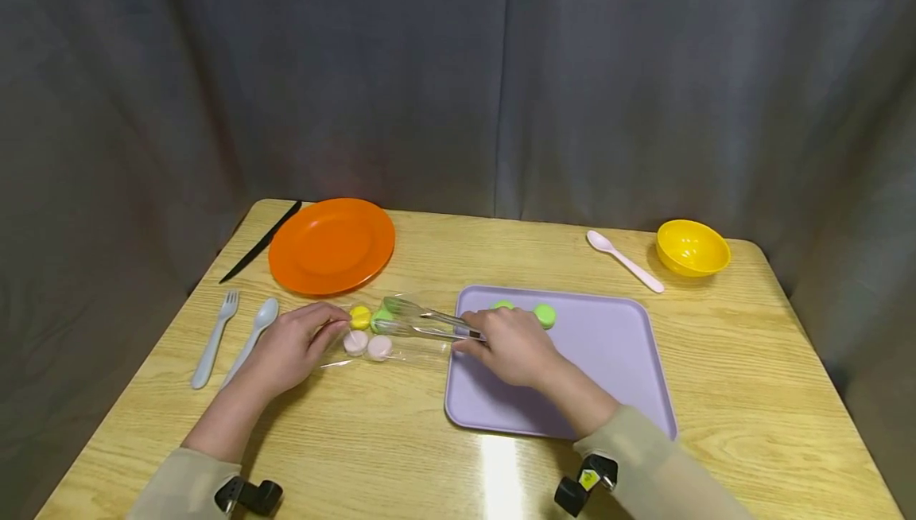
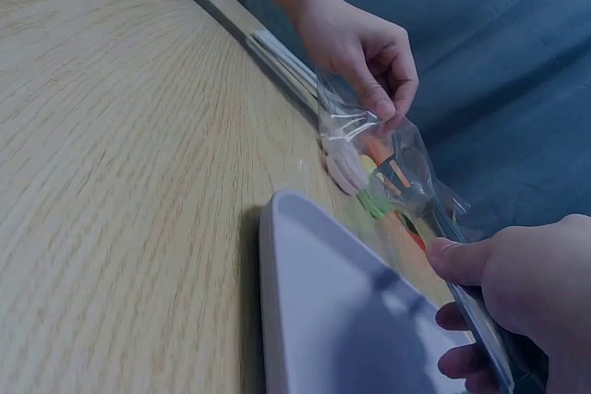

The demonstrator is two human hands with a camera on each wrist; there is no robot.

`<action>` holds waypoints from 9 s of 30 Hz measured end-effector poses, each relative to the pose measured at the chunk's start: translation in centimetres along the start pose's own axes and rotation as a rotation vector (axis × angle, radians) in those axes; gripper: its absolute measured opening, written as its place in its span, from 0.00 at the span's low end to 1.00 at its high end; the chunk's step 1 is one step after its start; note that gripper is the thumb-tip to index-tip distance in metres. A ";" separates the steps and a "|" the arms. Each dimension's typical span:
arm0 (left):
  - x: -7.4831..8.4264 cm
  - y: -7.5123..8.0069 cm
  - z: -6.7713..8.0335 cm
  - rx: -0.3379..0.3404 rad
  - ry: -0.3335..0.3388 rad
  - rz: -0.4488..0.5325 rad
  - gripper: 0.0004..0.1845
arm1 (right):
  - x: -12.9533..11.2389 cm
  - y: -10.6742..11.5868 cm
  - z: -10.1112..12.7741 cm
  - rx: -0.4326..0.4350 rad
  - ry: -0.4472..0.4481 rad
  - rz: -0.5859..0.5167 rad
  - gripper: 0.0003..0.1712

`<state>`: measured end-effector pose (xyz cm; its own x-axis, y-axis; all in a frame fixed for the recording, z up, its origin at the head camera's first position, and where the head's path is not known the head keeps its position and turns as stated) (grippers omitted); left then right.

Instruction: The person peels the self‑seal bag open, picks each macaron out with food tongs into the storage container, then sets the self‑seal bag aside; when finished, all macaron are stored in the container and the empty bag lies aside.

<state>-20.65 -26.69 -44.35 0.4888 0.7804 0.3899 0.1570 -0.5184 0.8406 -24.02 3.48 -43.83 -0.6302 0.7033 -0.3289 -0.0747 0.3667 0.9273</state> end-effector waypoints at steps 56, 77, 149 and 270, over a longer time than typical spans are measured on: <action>0.1 -0.3 -0.1 -0.014 0.013 -0.016 0.05 | 11.7 11.0 15.6 0.137 -0.257 0.130 0.13; 0.1 -0.4 -0.1 -0.011 -0.002 -0.018 0.05 | 15.5 10.4 19.0 0.051 -0.366 0.140 0.29; 0.7 -0.8 -0.4 -0.023 -0.014 0.055 0.05 | -0.5 -0.4 0.8 -0.134 0.063 0.030 0.18; 0.5 -0.6 0.1 -0.025 -0.005 0.055 0.06 | 3.1 3.3 5.3 0.056 -0.017 0.073 0.20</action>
<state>-20.45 -26.04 -44.75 0.5005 0.7492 0.4338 0.1086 -0.5514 0.8271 -22.13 10.07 -42.78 -0.6191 0.7396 -0.2640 0.0146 0.3469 0.9378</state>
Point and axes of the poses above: each hand's wrist, its own z-axis away from the middle knuckle, its own y-axis out of the back of the hand, x = y × z, the point moved 6 cm from there along -z, towards the middle knuckle, and after that the axes turned 2 degrees about -y, right-handed, at the moved point
